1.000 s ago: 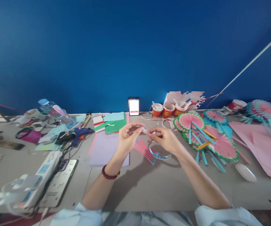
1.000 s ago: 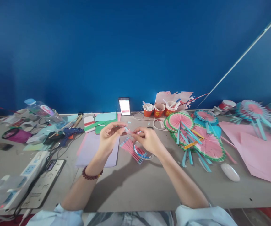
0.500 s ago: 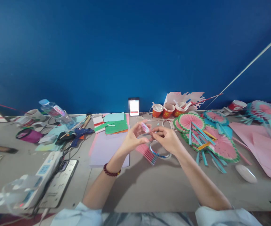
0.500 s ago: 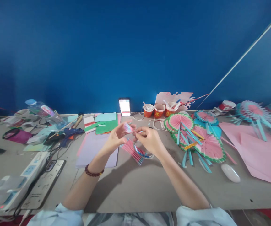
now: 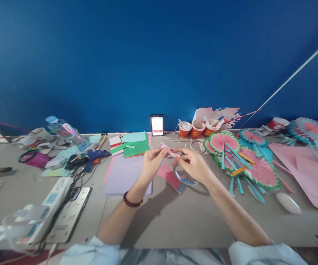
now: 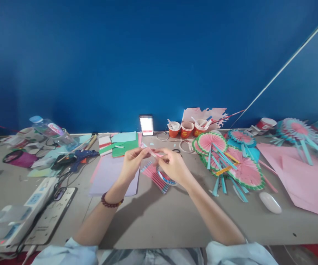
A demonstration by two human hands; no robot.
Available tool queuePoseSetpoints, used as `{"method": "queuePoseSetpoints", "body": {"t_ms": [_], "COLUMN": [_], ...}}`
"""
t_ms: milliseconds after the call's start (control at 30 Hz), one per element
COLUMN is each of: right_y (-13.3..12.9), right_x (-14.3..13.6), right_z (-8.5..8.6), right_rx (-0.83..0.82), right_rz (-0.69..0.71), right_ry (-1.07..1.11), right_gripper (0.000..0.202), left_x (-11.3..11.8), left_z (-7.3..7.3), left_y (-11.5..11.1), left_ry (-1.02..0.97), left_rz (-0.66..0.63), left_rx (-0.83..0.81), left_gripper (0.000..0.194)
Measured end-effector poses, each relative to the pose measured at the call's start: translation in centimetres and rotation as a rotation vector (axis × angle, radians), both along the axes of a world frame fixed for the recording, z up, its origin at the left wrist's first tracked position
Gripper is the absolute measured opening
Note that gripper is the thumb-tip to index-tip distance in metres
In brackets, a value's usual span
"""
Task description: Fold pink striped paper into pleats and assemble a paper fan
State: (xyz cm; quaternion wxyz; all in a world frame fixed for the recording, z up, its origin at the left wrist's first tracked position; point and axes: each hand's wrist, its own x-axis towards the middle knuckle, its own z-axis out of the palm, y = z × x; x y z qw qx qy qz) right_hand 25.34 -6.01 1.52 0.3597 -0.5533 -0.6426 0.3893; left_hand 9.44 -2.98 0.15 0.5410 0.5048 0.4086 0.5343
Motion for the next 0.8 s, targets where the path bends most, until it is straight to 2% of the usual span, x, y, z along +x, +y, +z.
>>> {"method": "queuePoseSetpoints", "body": {"t_ms": [100,333,533,800], "right_y": [-0.08,0.18,0.31,0.47], "right_x": [-0.05,0.12,0.12,0.27], "right_z": [0.03,-0.27,-0.59,-0.83], "right_rx": [0.044,0.043,0.033,0.033], "right_rz": [-0.037,-0.007,0.019,0.03], "right_ry": [-0.048,-0.068,-0.053,-0.076], "right_gripper": [0.026,0.032,0.028,0.032], "left_x": [0.06,0.14,0.2,0.05], "left_z": [0.17,0.43,0.67,0.14], "left_y": [-0.11,-0.32,-0.49,-0.39], "left_ry": [-0.019,-0.043,-0.043,-0.049], "left_rz": [0.009,0.018,0.025,0.015], "left_rx": [0.003,-0.011,-0.022,-0.045], "left_gripper": [0.03,0.03,0.03,0.028]}}
